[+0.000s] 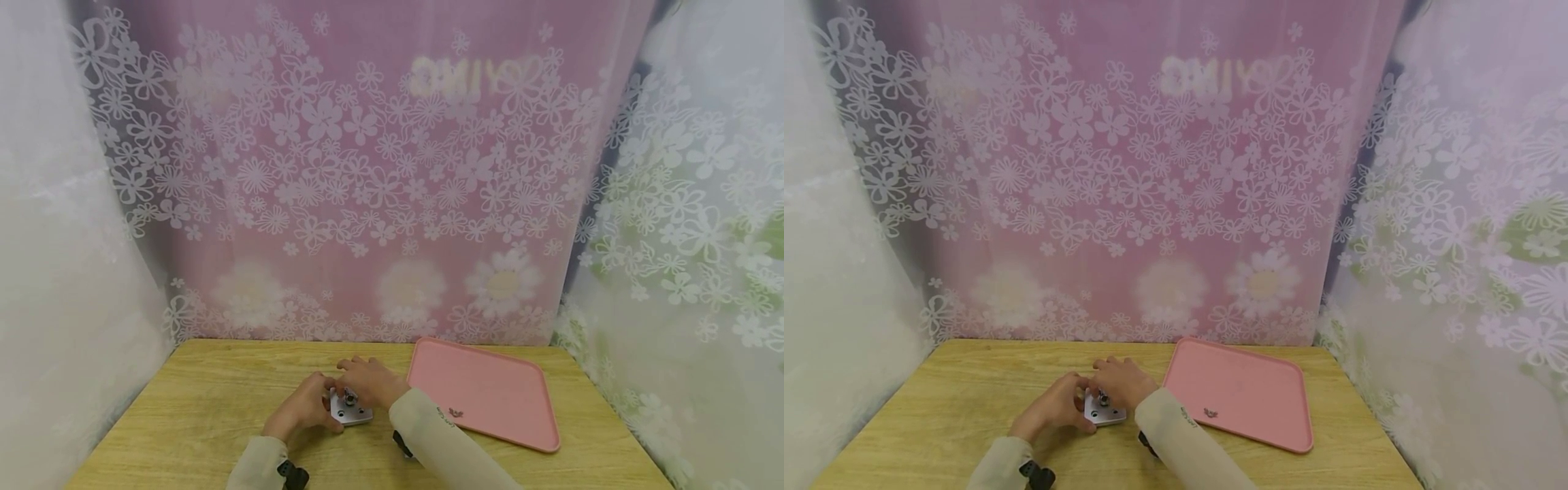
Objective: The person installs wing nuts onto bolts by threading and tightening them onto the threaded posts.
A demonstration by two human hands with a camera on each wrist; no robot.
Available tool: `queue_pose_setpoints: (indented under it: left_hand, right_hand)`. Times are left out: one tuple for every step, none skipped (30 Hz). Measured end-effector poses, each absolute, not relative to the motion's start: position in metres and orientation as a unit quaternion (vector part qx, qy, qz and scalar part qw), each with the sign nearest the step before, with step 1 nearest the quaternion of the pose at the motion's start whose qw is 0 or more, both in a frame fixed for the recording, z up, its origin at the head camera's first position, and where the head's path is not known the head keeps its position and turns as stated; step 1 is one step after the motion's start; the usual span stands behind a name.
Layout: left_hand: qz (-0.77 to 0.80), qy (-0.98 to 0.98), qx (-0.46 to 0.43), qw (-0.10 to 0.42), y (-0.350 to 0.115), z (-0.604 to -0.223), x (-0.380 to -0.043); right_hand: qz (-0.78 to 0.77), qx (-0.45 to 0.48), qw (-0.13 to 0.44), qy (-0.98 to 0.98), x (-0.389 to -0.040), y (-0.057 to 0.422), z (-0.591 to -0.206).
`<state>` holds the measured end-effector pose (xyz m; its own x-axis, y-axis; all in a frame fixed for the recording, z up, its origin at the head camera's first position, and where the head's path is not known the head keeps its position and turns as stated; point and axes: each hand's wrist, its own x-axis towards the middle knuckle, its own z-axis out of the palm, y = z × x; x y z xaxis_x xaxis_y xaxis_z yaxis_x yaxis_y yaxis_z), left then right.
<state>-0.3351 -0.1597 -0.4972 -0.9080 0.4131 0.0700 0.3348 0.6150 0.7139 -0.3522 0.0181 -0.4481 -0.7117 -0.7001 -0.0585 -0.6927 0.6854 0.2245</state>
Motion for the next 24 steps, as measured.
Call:
queue_pose_setpoints:
  left_hand:
    - [0.386,0.897,0.207,0.05,-0.1595,-0.4971,-0.3349]
    - [0.387,0.898,0.206,0.05,-0.1594,-0.497,-0.3347]
    - [0.386,0.898,0.205,0.049,-0.1593,-0.4969,-0.3345]
    - [0.385,0.899,0.204,0.047,-0.1593,-0.4968,-0.3343]
    - [0.385,0.899,0.203,0.046,-0.1593,-0.4965,-0.334]
    - [0.383,0.9,0.203,0.045,-0.1593,-0.4963,-0.3337]
    - [0.383,0.9,0.203,0.044,-0.1593,-0.4961,-0.3335]
    - [0.382,0.901,0.203,0.044,-0.1594,-0.4961,-0.3333]
    - [0.381,0.901,0.203,0.043,-0.1594,-0.496,-0.3331]
    - [0.381,0.901,0.202,0.043,-0.1594,-0.496,-0.333]
    - [0.381,0.901,0.201,0.043,-0.1593,-0.4958,-0.3328]
    - [0.382,0.901,0.201,0.043,-0.1592,-0.4958,-0.3327]
    - [0.383,0.901,0.199,0.044,-0.1591,-0.4958,-0.3326]
    - [0.384,0.901,0.198,0.044,-0.1591,-0.4957,-0.3323]
    - [0.385,0.901,0.195,0.043,-0.1591,-0.4955,-0.3321]
    - [0.385,0.901,0.194,0.042,-0.1591,-0.4956,-0.3321]
    - [0.386,0.901,0.193,0.044,-0.1591,-0.4956,-0.332]
    - [0.387,0.901,0.192,0.044,-0.159,-0.4957,-0.332]
    - [0.387,0.901,0.19,0.044,-0.1592,-0.4959,-0.3321]
    - [0.387,0.901,0.189,0.044,-0.1593,-0.496,-0.3322]
    - [0.387,0.902,0.189,0.045,-0.1593,-0.4962,-0.3326]
    - [0.386,0.901,0.192,0.045,-0.1596,-0.4965,-0.3329]
    - [0.387,0.901,0.192,0.046,-0.1595,-0.4965,-0.3333]
    - [0.387,0.901,0.191,0.047,-0.1595,-0.4965,-0.3336]
  right_hand:
    - [-0.117,0.379,0.019,-0.918,-0.352,0.0184,-0.4484]
    - [-0.118,0.377,0.021,-0.918,-0.3521,0.0185,-0.4488]
    - [-0.12,0.376,0.023,-0.918,-0.3521,0.0187,-0.4491]
    - [-0.121,0.374,0.024,-0.919,-0.3522,0.0188,-0.4494]
    - [-0.123,0.373,0.025,-0.92,-0.3522,0.0188,-0.4497]
    - [-0.125,0.371,0.026,-0.92,-0.3524,0.0188,-0.4501]
    - [-0.127,0.369,0.026,-0.92,-0.3527,0.0187,-0.4502]
    - [-0.129,0.368,0.026,-0.921,-0.3527,0.0185,-0.4502]
    - [-0.131,0.367,0.026,-0.921,-0.353,0.0184,-0.4506]
    - [-0.134,0.366,0.027,-0.921,-0.3531,0.0182,-0.4508]
    - [-0.136,0.366,0.027,-0.92,-0.353,0.018,-0.4507]
    - [-0.137,0.364,0.027,-0.921,-0.3528,0.0179,-0.4505]
    - [-0.139,0.363,0.027,-0.921,-0.3526,0.0177,-0.4502]
    - [-0.14,0.362,0.026,-0.921,-0.3522,0.0174,-0.4498]
    - [-0.14,0.362,0.025,-0.921,-0.3523,0.0172,-0.4498]
    - [-0.139,0.361,0.023,-0.922,-0.3521,0.017,-0.4494]
    - [-0.138,0.36,0.022,-0.922,-0.3522,0.017,-0.4492]
    - [-0.138,0.36,0.02,-0.922,-0.3527,0.0169,-0.4493]
    - [-0.14,0.36,0.02,-0.922,-0.3531,0.0167,-0.4494]
    - [-0.142,0.36,0.021,-0.922,-0.3535,0.0167,-0.4497]
    - [-0.145,0.36,0.023,-0.921,-0.3541,0.0166,-0.4503]
    - [-0.149,0.36,0.026,-0.921,-0.3543,0.0165,-0.4503]
    - [-0.153,0.359,0.03,-0.92,-0.3547,0.0163,-0.451]
    - [-0.159,0.358,0.035,-0.92,-0.3551,0.016,-0.4516]
